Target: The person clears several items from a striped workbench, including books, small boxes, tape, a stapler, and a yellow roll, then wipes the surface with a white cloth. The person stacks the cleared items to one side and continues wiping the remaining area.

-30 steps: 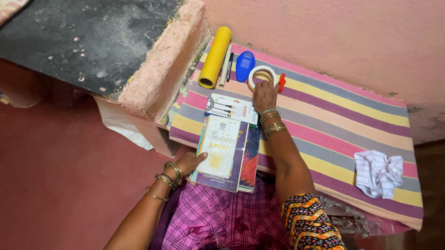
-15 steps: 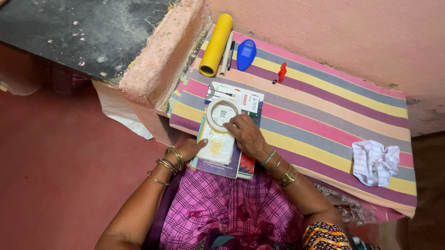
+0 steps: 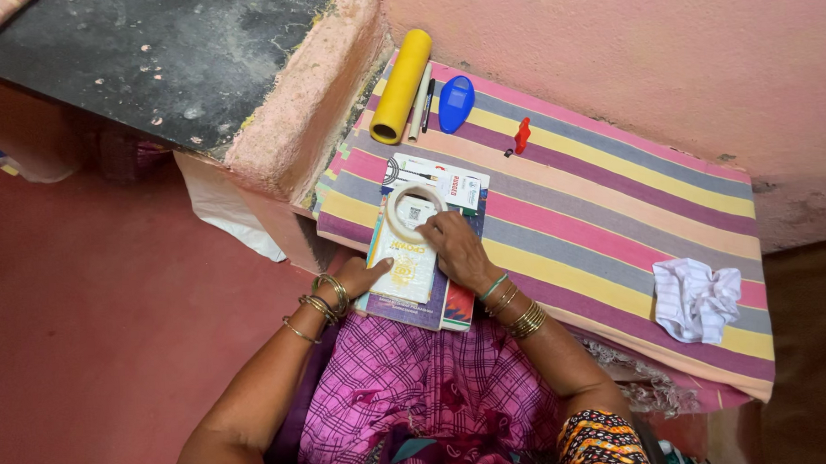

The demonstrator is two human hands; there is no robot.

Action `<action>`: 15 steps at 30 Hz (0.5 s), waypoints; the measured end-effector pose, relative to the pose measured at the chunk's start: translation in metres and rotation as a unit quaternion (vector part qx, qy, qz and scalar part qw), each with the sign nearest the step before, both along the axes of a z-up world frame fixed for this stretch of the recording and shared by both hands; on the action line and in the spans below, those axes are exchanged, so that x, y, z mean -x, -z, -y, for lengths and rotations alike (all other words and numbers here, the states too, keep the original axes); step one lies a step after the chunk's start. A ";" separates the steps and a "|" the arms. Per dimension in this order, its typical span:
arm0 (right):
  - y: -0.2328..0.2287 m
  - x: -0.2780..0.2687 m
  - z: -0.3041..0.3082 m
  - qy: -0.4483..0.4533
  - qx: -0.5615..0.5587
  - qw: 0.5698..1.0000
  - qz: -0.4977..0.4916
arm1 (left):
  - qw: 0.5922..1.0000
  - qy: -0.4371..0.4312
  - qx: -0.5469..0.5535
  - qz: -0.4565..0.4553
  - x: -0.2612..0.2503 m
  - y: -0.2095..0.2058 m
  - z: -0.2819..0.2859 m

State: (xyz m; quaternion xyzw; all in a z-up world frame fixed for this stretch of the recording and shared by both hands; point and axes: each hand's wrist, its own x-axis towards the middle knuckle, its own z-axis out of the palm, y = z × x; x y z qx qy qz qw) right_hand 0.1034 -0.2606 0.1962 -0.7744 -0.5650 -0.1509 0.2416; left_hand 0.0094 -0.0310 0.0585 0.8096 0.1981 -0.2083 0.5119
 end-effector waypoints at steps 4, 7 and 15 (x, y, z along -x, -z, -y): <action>0.006 -0.028 -0.011 0.065 -0.036 0.997 -0.015 | 0.999 0.004 -0.001 0.037 -0.002 0.011 -0.001; 0.013 -0.057 -0.021 0.099 -0.061 0.993 0.020 | 1.000 -0.002 0.003 0.018 -0.001 0.015 -0.001; 0.029 -0.085 -0.032 0.056 -0.012 0.998 -0.028 | 1.000 0.017 0.003 0.019 0.001 0.009 -0.002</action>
